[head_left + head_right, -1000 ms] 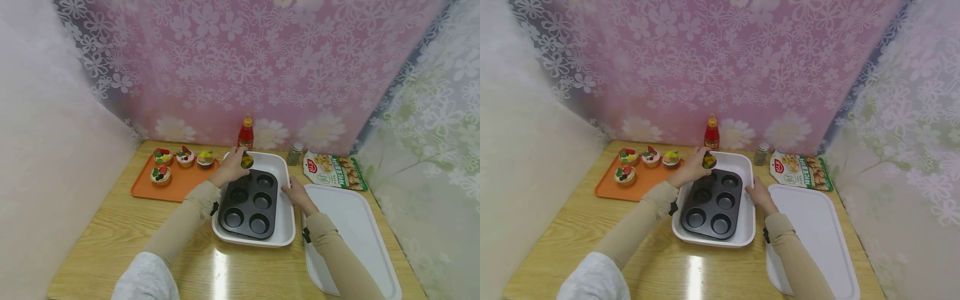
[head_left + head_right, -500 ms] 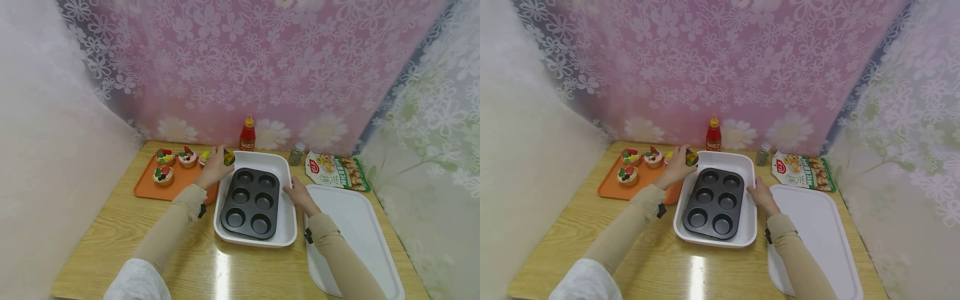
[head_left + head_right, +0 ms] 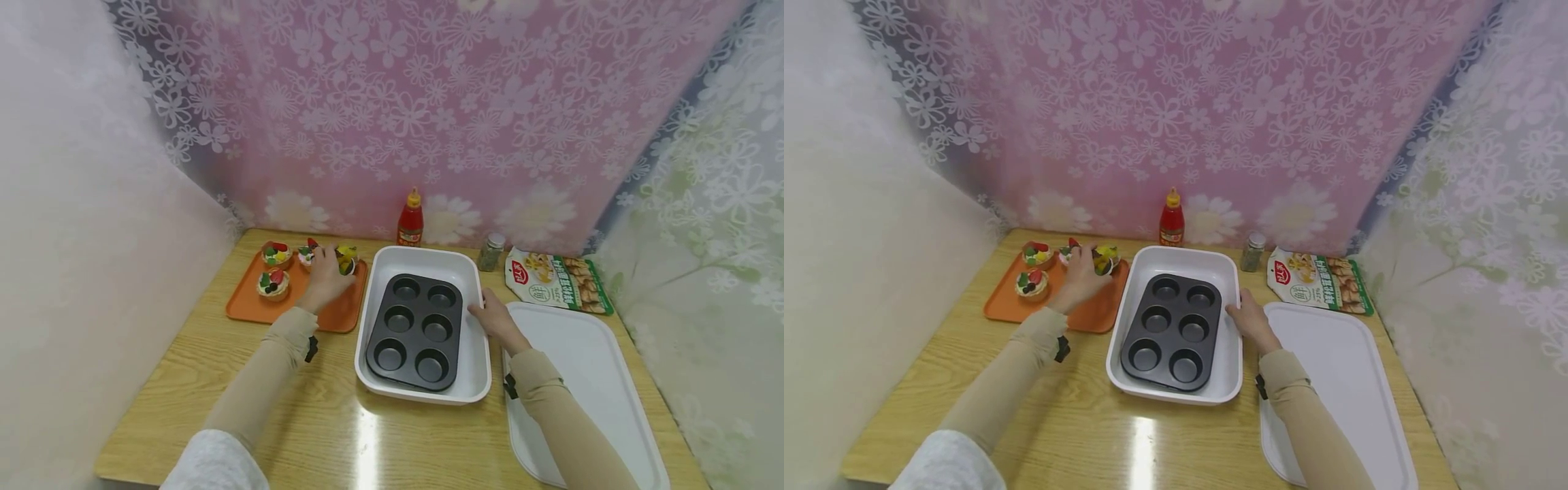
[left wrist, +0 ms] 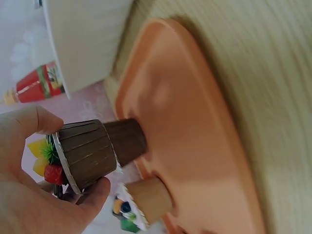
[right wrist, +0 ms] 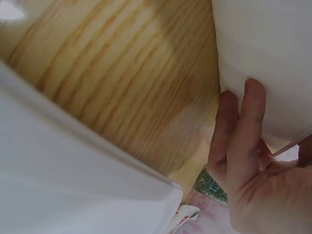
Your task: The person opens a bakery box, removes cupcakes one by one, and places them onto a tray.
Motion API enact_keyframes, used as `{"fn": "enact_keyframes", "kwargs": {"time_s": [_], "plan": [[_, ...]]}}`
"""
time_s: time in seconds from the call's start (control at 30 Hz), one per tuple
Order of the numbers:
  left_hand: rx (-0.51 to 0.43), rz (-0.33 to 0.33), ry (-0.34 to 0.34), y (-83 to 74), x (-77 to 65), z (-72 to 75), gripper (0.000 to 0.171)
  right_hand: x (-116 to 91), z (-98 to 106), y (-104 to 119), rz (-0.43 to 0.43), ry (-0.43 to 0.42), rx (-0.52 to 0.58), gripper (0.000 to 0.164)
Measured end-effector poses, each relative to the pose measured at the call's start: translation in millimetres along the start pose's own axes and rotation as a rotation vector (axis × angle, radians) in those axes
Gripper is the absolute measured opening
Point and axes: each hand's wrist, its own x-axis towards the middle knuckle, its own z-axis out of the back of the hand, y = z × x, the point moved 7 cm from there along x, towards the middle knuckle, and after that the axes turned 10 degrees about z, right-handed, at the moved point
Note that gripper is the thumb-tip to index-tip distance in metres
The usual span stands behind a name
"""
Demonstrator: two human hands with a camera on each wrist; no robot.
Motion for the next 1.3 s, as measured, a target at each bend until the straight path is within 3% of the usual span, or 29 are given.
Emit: {"fn": "enact_keyframes", "kwargs": {"time_s": [0.23, 0.43, 0.77, 1.3], "plan": [[0.022, 0.037, 0.018, 25.8, 3.2, -2.3, 0.086, 0, 0, -2, -0.007, 0.005, 0.005, 0.051], [0.054, 0.042, 0.008, 38.1, 2.1, -1.3, 0.086, 0, 0, -3, -0.015, 0.016, 0.012, 0.052], [0.104, 0.064, -0.001, 48.7, 6.2, -3.2, 0.090, -1, 0, -3, -0.010, 0.011, 0.014, 0.053], [0.003, 0.107, 0.021, 61.5, 4.8, -1.6, 0.091, 0, -1, -3, -0.026, 0.004, 0.024, 0.053]]}}
